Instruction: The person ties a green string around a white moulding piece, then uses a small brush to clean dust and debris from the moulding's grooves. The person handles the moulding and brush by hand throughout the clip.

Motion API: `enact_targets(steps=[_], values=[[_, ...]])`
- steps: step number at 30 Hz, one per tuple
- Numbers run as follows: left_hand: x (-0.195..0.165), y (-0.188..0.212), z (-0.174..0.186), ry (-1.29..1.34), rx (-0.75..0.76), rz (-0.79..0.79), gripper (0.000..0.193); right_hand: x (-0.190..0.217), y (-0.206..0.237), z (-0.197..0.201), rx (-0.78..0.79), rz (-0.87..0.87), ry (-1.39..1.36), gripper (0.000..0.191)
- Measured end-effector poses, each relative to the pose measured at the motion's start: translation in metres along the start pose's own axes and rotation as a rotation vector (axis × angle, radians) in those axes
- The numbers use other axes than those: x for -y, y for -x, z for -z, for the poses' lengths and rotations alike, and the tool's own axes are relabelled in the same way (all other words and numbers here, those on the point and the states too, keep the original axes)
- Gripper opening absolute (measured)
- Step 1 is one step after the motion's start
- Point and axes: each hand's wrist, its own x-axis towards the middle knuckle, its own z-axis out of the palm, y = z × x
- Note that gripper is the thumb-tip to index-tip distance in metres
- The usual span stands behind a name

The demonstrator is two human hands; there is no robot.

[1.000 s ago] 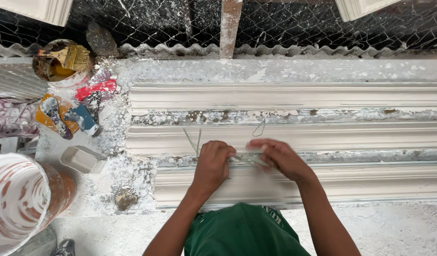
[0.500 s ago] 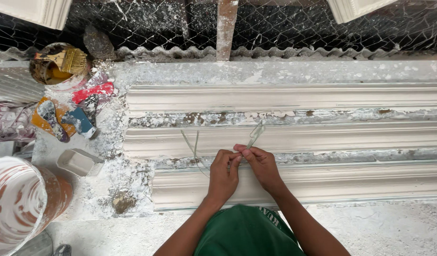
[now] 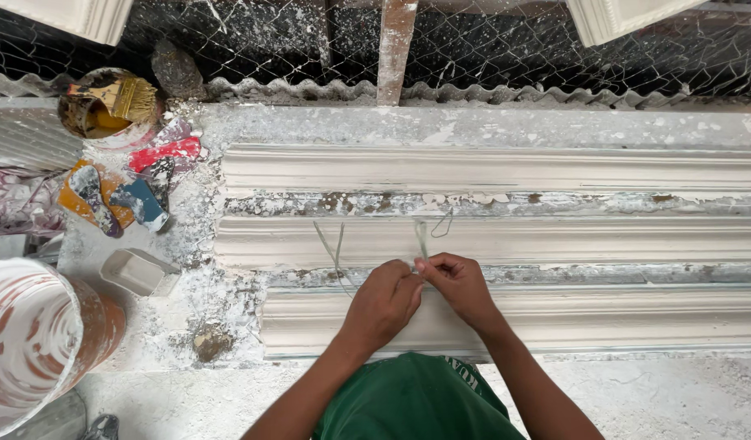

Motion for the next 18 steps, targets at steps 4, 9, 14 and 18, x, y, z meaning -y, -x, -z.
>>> enact_targets(steps=[4,9,14,18], values=[[0.009,-0.009,0.020,-0.057,0.105,-0.356,0.011,0.028,0.003,0.013,0.203,-0.101,0.319,0.022],[0.009,-0.005,0.013,-0.035,0.228,-0.472,0.009,0.047,0.007,0.019,0.515,-0.191,0.481,0.018],[0.005,0.006,-0.004,0.204,0.255,-0.160,0.016,0.052,0.009,0.029,0.527,-0.216,0.429,0.020],[0.002,0.012,-0.011,0.137,0.064,-0.079,0.014,0.049,0.009,0.031,0.428,-0.223,0.404,0.021]])
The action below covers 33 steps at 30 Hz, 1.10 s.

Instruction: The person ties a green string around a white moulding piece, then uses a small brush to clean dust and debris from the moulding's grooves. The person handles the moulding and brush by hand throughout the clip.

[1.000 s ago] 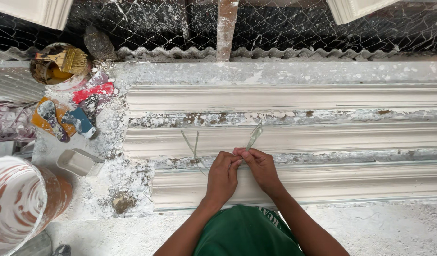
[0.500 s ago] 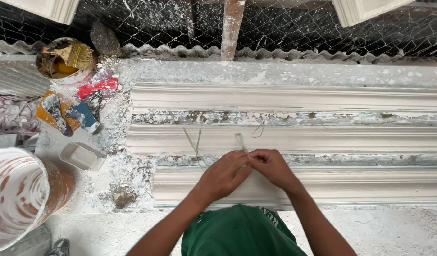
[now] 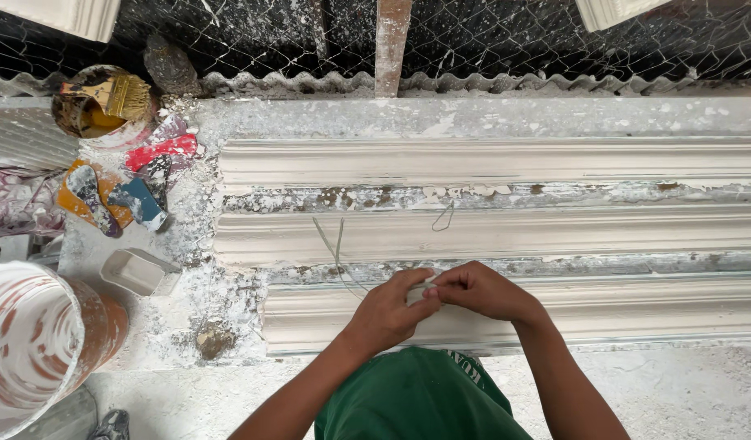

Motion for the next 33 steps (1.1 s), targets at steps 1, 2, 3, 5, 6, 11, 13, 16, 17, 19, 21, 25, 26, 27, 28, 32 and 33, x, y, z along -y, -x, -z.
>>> enact_targets(steps=[1,2,3,5,6,11,13,16,17,19,21,25,26,27,28,32,33], values=[[-0.001,0.001,-0.001,-0.012,-0.009,0.044,0.018,0.000,0.000,-0.003,-0.044,0.002,-0.009,0.021],[-0.002,0.001,-0.004,0.090,-0.032,0.167,0.016,0.001,-0.001,-0.008,-0.140,0.103,0.014,0.019],[-0.004,0.001,-0.007,0.193,-0.054,0.293,0.014,0.002,-0.001,-0.014,-0.233,0.202,0.036,0.018],[-0.006,0.002,-0.014,0.376,-0.116,0.492,0.009,0.006,-0.003,-0.027,-0.408,0.371,0.150,0.012],[-0.007,0.002,-0.017,0.459,-0.157,0.565,0.007,0.009,-0.003,-0.032,-0.493,0.437,0.242,0.009],[-0.003,-0.001,-0.029,1.215,-0.267,1.141,0.012,0.021,-0.006,-0.047,-0.783,0.798,0.501,0.006],[-0.001,-0.003,-0.030,1.433,-0.335,1.102,0.013,0.018,-0.008,-0.049,-0.779,0.902,0.454,0.009],[0.000,-0.007,-0.027,1.332,-0.329,1.005,0.013,0.005,-0.011,-0.053,-0.582,0.710,0.080,0.012],[-0.001,-0.008,-0.025,1.287,-0.306,0.986,0.012,-0.001,-0.011,-0.055,-0.560,0.754,-0.032,0.013],[0.000,-0.012,-0.019,1.195,-0.260,0.942,0.011,-0.011,-0.016,-0.055,-0.514,0.844,-0.254,0.015],[-0.002,-0.015,-0.014,1.156,-0.246,0.906,0.012,-0.019,-0.019,-0.054,-0.521,0.910,-0.272,0.015],[-0.015,-0.018,-0.012,0.785,-0.288,0.776,0.016,-0.022,-0.024,-0.052,-0.604,1.011,-0.189,0.016],[-0.018,-0.019,-0.012,0.725,-0.298,0.750,0.016,-0.020,-0.024,-0.053,-0.623,1.007,-0.181,0.016],[-0.021,-0.019,-0.012,0.668,-0.306,0.726,0.017,-0.018,-0.024,-0.054,-0.645,1.001,-0.172,0.016],[-0.022,-0.019,-0.013,0.612,-0.313,0.701,0.018,-0.015,-0.023,-0.055,-0.666,0.993,-0.162,0.016],[-0.021,-0.016,-0.013,0.467,-0.312,0.581,0.014,-0.002,-0.016,-0.057,-0.640,0.844,-0.247,0.011],[-0.019,-0.015,-0.012,0.416,-0.301,0.555,0.014,0.000,-0.014,-0.056,-0.627,0.802,-0.242,0.010]])
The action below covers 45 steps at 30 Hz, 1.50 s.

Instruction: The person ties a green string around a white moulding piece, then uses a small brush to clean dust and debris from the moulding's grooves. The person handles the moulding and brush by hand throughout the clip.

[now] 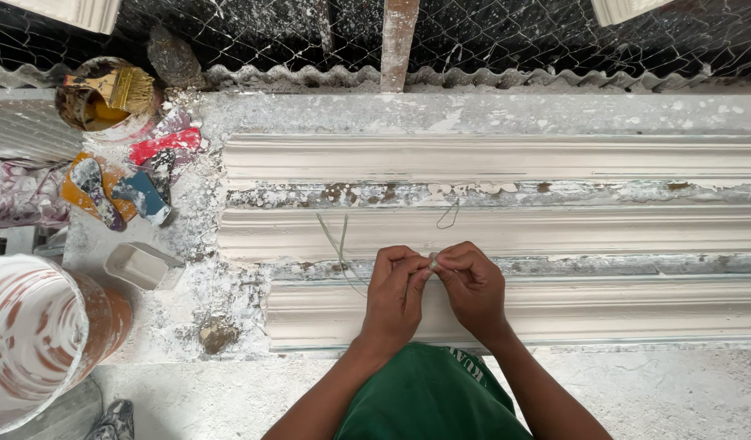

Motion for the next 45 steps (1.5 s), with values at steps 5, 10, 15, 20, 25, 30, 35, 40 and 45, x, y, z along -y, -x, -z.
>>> enact_targets(steps=[5,10,15,20,25,30,35,40,45], values=[[0.010,0.002,0.005,-0.083,0.058,-0.082,0.012,0.010,-0.004,0.004,0.067,-0.199,0.113,0.009],[0.022,-0.001,0.007,0.151,0.192,0.106,0.014,0.007,-0.004,0.001,0.075,-0.180,-0.189,0.013],[0.025,-0.005,0.004,0.277,0.054,0.252,0.017,0.005,0.001,-0.002,0.107,-0.182,0.074,0.022],[0.022,-0.003,-0.001,0.281,0.008,0.265,0.020,-0.005,0.004,-0.005,0.023,-0.120,0.026,0.016],[0.024,0.001,-0.006,0.251,0.047,0.381,0.021,-0.015,0.009,-0.006,-0.006,-0.146,-0.135,0.012],[0.026,0.002,-0.007,0.279,0.023,0.392,0.021,-0.017,0.011,-0.006,-0.040,-0.110,-0.096,0.008],[0.014,0.003,-0.001,0.287,0.091,0.386,0.017,-0.016,0.008,-0.002,-0.043,-0.134,-0.116,0.008],[0.004,-0.004,0.004,0.065,0.111,0.247,0.016,-0.016,0.009,0.003,-0.006,-0.069,-0.082,0.006],[0.012,-0.007,0.007,-0.082,0.007,0.130,0.018,-0.021,0.004,0.004,-0.150,-0.117,-0.088,0.010]])
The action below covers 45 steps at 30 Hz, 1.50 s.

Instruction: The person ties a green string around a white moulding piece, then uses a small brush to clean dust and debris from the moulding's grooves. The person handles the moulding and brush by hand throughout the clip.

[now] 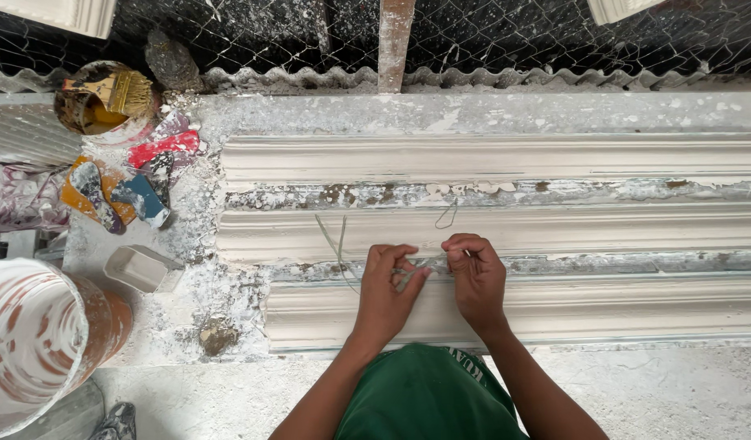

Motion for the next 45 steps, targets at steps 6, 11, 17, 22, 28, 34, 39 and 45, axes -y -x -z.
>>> enact_targets(steps=[6,11,17,22,28,34,39,45], values=[[0.018,-0.004,0.000,0.297,0.162,0.416,0.017,0.003,-0.009,0.001,0.244,-0.413,0.002,0.031],[0.025,-0.004,-0.002,0.690,0.062,0.529,0.013,0.008,-0.015,0.017,0.351,-0.293,0.132,0.013],[0.029,0.001,0.005,0.844,0.381,0.632,0.026,0.006,-0.007,0.021,0.390,-0.660,-0.724,0.023],[0.025,0.000,0.012,1.136,0.324,0.552,0.032,0.010,-0.004,0.012,0.363,-0.600,-0.740,0.020],[0.021,-0.002,0.010,0.015,0.206,0.182,0.018,0.001,-0.003,0.002,0.211,-0.435,-0.015,0.020],[0.027,-0.011,0.012,1.073,0.088,0.564,0.012,-0.021,0.003,0.007,0.001,-0.588,-0.809,0.011],[0.023,0.005,0.020,0.830,0.567,0.169,0.019,-0.027,0.002,0.016,0.086,-0.537,-0.895,0.011],[0.045,-0.005,-0.003,0.567,0.130,0.376,0.015,-0.020,0.019,0.018,0.356,-0.199,-0.413,0.011]])
